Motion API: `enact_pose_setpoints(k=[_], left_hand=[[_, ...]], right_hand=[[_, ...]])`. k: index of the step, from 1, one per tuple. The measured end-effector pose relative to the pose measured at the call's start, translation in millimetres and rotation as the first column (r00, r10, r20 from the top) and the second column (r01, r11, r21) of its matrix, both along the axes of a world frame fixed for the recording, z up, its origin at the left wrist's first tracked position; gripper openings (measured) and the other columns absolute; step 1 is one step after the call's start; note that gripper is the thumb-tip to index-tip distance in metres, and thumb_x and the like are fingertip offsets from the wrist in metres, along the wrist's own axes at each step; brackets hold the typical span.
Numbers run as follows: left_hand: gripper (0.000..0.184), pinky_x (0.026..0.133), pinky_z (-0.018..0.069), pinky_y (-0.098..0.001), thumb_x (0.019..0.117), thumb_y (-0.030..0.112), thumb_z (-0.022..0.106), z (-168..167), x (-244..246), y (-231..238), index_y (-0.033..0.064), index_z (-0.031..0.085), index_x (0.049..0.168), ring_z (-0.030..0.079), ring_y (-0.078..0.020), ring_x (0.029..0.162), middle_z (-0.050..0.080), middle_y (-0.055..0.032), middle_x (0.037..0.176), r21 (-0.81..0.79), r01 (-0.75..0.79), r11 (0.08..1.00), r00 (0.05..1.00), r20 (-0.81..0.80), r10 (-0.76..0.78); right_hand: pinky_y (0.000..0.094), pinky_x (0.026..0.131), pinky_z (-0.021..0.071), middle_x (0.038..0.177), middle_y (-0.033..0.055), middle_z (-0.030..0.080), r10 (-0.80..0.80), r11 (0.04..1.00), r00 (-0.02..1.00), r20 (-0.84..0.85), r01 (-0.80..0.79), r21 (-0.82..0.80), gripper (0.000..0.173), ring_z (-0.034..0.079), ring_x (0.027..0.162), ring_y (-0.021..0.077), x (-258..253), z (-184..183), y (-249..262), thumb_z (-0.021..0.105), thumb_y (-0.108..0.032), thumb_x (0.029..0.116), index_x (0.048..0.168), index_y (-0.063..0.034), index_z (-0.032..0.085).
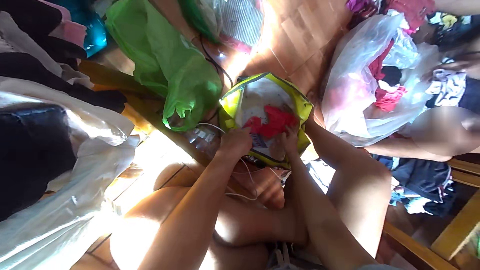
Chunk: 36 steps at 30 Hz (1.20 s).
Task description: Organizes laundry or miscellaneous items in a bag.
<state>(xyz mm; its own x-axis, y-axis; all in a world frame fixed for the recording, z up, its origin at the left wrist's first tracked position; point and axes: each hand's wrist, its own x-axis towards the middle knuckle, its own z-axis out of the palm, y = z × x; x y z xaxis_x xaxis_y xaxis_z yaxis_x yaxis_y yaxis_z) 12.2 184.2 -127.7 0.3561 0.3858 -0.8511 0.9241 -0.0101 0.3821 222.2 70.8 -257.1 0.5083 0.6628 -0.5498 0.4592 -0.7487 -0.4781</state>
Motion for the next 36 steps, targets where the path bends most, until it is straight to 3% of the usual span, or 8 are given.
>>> enact_pose_setpoints(k=[4, 7, 11, 14, 18, 21, 31, 36], left_hand=[[0.042, 0.102, 0.0449, -0.0631, 0.1087, 0.021, 0.045, 0, 0, -1, 0.0139, 0.051, 0.150, 0.055, -0.0423, 0.130, 0.059, -0.0215, 0.139, 0.021, 0.001, 1.000, 1.000, 0.010, -0.001], [0.042, 0.104, 0.0431, -0.0642, 0.1087, 0.020, 0.045, 0, 1, -2, 0.0131, 0.052, 0.150, 0.054, -0.0427, 0.132, 0.058, -0.0216, 0.142, 0.034, -0.009, 0.999, 0.999, 0.035, 0.008], [0.043, 0.105, 0.0423, -0.0648, 0.1088, 0.020, 0.045, 0, 1, -1, 0.0135, 0.050, 0.151, 0.052, -0.0426, 0.134, 0.056, -0.0202, 0.145, 0.036, 0.005, 0.999, 1.000, 0.026, -0.006], [0.044, 0.103, 0.0440, -0.0644, 0.1091, 0.021, 0.044, 0, 1, -1, 0.0153, 0.049, 0.152, 0.053, -0.0428, 0.132, 0.057, -0.0211, 0.143, 0.046, 0.001, 0.999, 1.000, 0.001, -0.001], [0.046, 0.101, 0.0446, -0.0652, 0.1085, 0.020, 0.044, 1, 1, 0, 0.0179, 0.047, 0.154, 0.055, -0.0434, 0.130, 0.059, -0.0215, 0.141, 0.033, -0.016, 0.999, 1.000, -0.021, 0.017], [0.046, 0.101, 0.0443, -0.0658, 0.1089, 0.021, 0.044, 5, 1, 2, 0.0175, 0.047, 0.154, 0.056, -0.0436, 0.129, 0.060, -0.0221, 0.139, 0.026, -0.008, 1.000, 0.999, -0.033, 0.009], [0.045, 0.104, 0.0427, -0.0648, 0.1097, 0.023, 0.041, 3, -1, 2, 0.0181, 0.047, 0.154, 0.054, -0.0415, 0.133, 0.057, -0.0200, 0.144, 0.019, 0.012, 1.000, 0.999, -0.032, -0.011], [0.046, 0.106, 0.0410, -0.0656, 0.1102, 0.025, 0.042, 9, 1, 3, 0.0172, 0.045, 0.155, 0.053, -0.0438, 0.133, 0.056, -0.0225, 0.144, -0.001, 0.006, 1.000, 0.999, -0.047, -0.007]], right_hand=[[0.0482, 0.104, 0.0498, 0.143, 0.0315, 0.051, 0.109, 0.992, 0.991, 0.072, -0.112, 0.049, 0.032, 0.057, 0.126, 0.0431, -5, 16, -14, 0.052, -0.002, 0.1009, 0.130, 0.0066, 0.063], [0.0574, 0.108, 0.0445, 0.136, 0.0313, 0.057, 0.069, 0.965, 0.927, 0.368, -0.156, 0.212, 0.032, 0.054, 0.128, 0.0483, -5, 23, -32, 0.058, -0.005, 0.0966, 0.125, 0.0087, 0.063], [0.0562, 0.117, 0.0343, 0.154, 0.0381, 0.035, -0.115, 0.983, 0.912, 0.394, 0.048, 0.178, 0.070, 0.038, 0.143, 0.0529, 8, 28, -40, 0.069, -0.013, 0.0932, 0.149, 0.0127, 0.037], [0.0560, 0.112, 0.0407, 0.150, 0.0345, 0.043, -0.119, 0.991, 0.944, 0.307, 0.130, -0.013, 0.084, 0.048, 0.136, 0.0477, 26, 27, -30, 0.073, -0.022, 0.0938, 0.157, 0.0072, 0.026], [0.0566, 0.108, 0.0439, 0.142, 0.0252, 0.057, -0.087, 0.972, 0.974, 0.209, 0.129, -0.197, 0.059, 0.056, 0.131, 0.0421, 39, 29, -10, 0.065, -0.022, 0.1004, 0.153, -0.0048, 0.045], [0.0600, 0.104, 0.0451, 0.134, 0.0238, 0.063, -0.117, 0.969, 0.962, 0.246, 0.164, -0.183, 0.044, 0.060, 0.125, 0.0419, 41, 41, 5, 0.060, -0.022, 0.1034, 0.144, -0.0065, 0.056], [0.0658, 0.091, 0.0485, 0.115, 0.0273, 0.069, -0.127, 0.992, 0.923, 0.364, 0.119, 0.046, 0.035, 0.066, 0.109, 0.0461, 80, 60, 39, 0.056, -0.024, 0.1037, 0.128, -0.0021, 0.066], [0.0654, 0.093, 0.0472, 0.118, 0.0269, 0.069, -0.093, 0.994, 0.925, 0.369, 0.068, 0.080, 0.035, 0.065, 0.112, 0.0459, 90, 82, 69, 0.052, -0.021, 0.1042, 0.132, -0.0029, 0.065]])
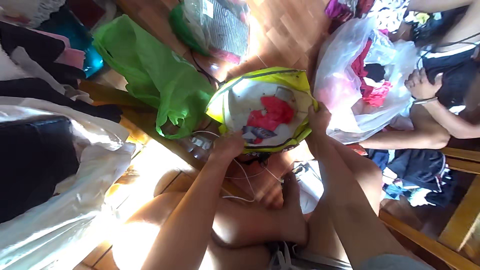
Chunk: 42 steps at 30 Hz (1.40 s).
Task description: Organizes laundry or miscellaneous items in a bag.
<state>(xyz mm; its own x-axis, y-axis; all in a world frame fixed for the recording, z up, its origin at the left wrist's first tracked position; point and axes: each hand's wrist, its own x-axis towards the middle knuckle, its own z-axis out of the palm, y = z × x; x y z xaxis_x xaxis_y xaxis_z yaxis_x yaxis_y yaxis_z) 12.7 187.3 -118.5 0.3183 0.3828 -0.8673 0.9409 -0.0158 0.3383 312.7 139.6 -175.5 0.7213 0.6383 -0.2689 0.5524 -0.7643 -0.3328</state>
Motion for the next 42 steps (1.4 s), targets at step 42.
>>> enact_pose_setpoints(k=[42], left_hand=[[0.050, 0.114, 0.0348, -0.0612, 0.1101, 0.025, 0.038, -23, -3, -2, 0.0194, 0.037, 0.160, 0.042, -0.0369, 0.145, 0.047, -0.0154, 0.155, -0.163, 0.102, 0.981, 0.992, -0.052, -0.112]], right_hand=[[0.0705, 0.115, 0.0208, 0.154, 0.0330, 0.038, 0.319, 0.942, 0.910, 0.264, -0.275, -0.191, 0.041, 0.027, 0.147, 0.0521, 77, -10, 209, 0.060, -0.011, 0.0991, 0.140, -0.0017, 0.059]])
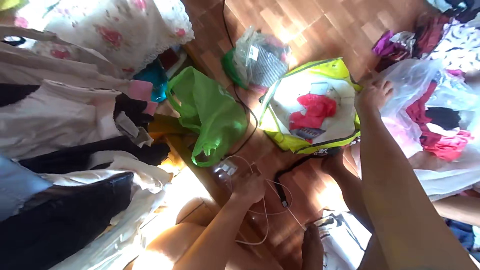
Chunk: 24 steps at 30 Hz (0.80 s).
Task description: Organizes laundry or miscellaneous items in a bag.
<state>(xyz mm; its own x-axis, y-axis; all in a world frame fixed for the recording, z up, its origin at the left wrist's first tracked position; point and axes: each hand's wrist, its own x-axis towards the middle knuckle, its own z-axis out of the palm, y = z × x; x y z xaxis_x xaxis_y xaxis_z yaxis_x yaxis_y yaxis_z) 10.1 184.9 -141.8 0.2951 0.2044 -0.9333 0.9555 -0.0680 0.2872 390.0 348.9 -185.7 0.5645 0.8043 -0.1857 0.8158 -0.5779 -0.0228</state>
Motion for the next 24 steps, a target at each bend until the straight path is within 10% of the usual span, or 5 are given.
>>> enact_pose_setpoints(k=[16, 20, 24], left_hand=[[0.050, 0.113, 0.0380, -0.0594, 0.1102, 0.026, 0.039, 4, 5, 1, 0.0177, 0.038, 0.159, 0.046, -0.0368, 0.142, 0.048, -0.0172, 0.154, 0.028, 0.007, 1.000, 1.000, 0.008, -0.007], [0.050, 0.115, 0.0357, -0.0607, 0.1104, 0.024, 0.042, 15, 2, 3, 0.0146, 0.036, 0.159, 0.048, -0.0397, 0.141, 0.049, -0.0211, 0.153, 0.052, -0.045, 0.998, 0.996, 0.077, 0.041], [0.044, 0.113, 0.0374, -0.0624, 0.1108, 0.026, 0.042, 10, -2, 1, 0.0097, 0.047, 0.152, 0.051, -0.0411, 0.137, 0.055, -0.0233, 0.146, 0.148, -0.004, 0.989, 0.991, 0.133, -0.016]], right_hand=[[0.0702, 0.104, 0.0408, 0.147, 0.0360, 0.045, 0.099, 0.982, 0.979, -0.177, -0.125, -0.141, 0.046, 0.050, 0.129, 0.0577, -28, 29, -41, 0.047, 0.002, 0.1027, 0.149, 0.0032, 0.045], [0.0651, 0.122, 0.0167, 0.124, 0.0311, 0.066, 0.345, 0.889, 0.919, -0.189, -0.385, -0.247, 0.040, 0.057, 0.128, 0.0469, -45, 59, -98, 0.048, -0.023, 0.1095, 0.129, 0.0081, 0.064], [0.0723, 0.120, -0.0046, 0.161, 0.0177, 0.040, 0.241, 0.849, 0.904, -0.353, -0.373, -0.376, 0.059, 0.017, 0.156, 0.0401, -46, 88, -171, 0.040, -0.051, 0.1080, 0.142, -0.0075, 0.061]])
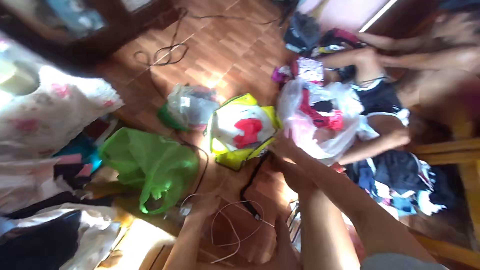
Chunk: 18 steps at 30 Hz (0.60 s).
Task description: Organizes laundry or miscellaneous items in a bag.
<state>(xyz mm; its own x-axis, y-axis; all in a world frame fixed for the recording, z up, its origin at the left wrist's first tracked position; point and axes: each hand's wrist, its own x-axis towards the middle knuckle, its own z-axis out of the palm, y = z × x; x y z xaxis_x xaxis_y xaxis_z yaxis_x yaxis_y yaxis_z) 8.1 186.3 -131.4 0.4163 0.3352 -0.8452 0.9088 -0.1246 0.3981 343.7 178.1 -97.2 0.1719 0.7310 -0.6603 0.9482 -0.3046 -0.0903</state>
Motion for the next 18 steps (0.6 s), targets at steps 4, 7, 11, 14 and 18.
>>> enact_pose_setpoints(k=[4, 7, 11, 14, 18], left_hand=[[0.047, 0.117, 0.0336, -0.0603, 0.1105, 0.024, 0.045, -4, -6, -2, 0.0031, 0.044, 0.153, 0.048, -0.0428, 0.140, 0.051, -0.0271, 0.148, 0.056, 0.044, 0.997, 0.999, 0.019, -0.045], [0.048, 0.117, 0.0342, -0.0600, 0.1098, 0.025, 0.046, -13, -13, -6, 0.0041, 0.044, 0.153, 0.047, -0.0424, 0.141, 0.051, -0.0267, 0.149, 0.099, 0.082, 0.992, 0.996, 0.016, -0.084], [0.048, 0.117, 0.0325, -0.0603, 0.1104, 0.026, 0.046, -6, -18, -17, 0.0026, 0.045, 0.153, 0.046, -0.0424, 0.142, 0.050, -0.0263, 0.150, 0.140, 0.105, 0.985, 0.994, -0.053, -0.098], [0.049, 0.117, 0.0335, -0.0601, 0.1104, 0.028, 0.046, -11, -23, -25, 0.0029, 0.045, 0.152, 0.047, -0.0417, 0.141, 0.051, -0.0254, 0.149, 0.164, 0.101, 0.981, 0.993, -0.073, -0.090], [0.048, 0.118, 0.0328, -0.0599, 0.1101, 0.024, 0.046, 9, -17, -39, 0.0016, 0.044, 0.152, 0.046, -0.0418, 0.142, 0.050, -0.0261, 0.150, 0.215, 0.103, 0.971, 0.995, -0.026, -0.100]], right_hand=[[0.0816, 0.113, 0.0086, 0.150, 0.0299, 0.048, -0.022, 0.977, 0.998, -0.065, 0.008, -0.211, 0.064, 0.036, 0.144, 0.0516, -11, 26, -84, 0.054, -0.049, 0.1029, 0.145, -0.0001, 0.054], [0.0733, 0.110, 0.0325, 0.137, 0.0278, 0.059, -0.025, 0.963, 0.999, -0.022, 0.018, -0.269, 0.066, 0.051, 0.132, 0.0479, -37, 39, -133, 0.065, -0.054, 0.0928, 0.131, -0.0005, 0.064], [0.0693, 0.107, 0.0360, 0.133, 0.0350, 0.058, 0.078, 0.918, 0.982, -0.171, -0.137, -0.371, 0.059, 0.053, 0.128, 0.0512, -89, 79, -156, 0.051, -0.042, 0.1067, 0.128, 0.0114, 0.061], [0.0680, 0.103, 0.0415, 0.126, 0.0340, 0.062, 0.018, 0.987, 0.944, -0.330, -0.069, -0.143, 0.054, 0.058, 0.122, 0.0505, -98, 54, -175, 0.047, -0.040, 0.1089, 0.129, 0.0083, 0.062], [0.0554, 0.109, 0.0438, 0.129, 0.0270, 0.063, -0.088, 0.962, 0.859, -0.504, 0.204, 0.180, 0.034, 0.060, 0.124, 0.0414, -108, 24, -202, 0.052, -0.013, 0.1063, 0.135, 0.0034, 0.058]])
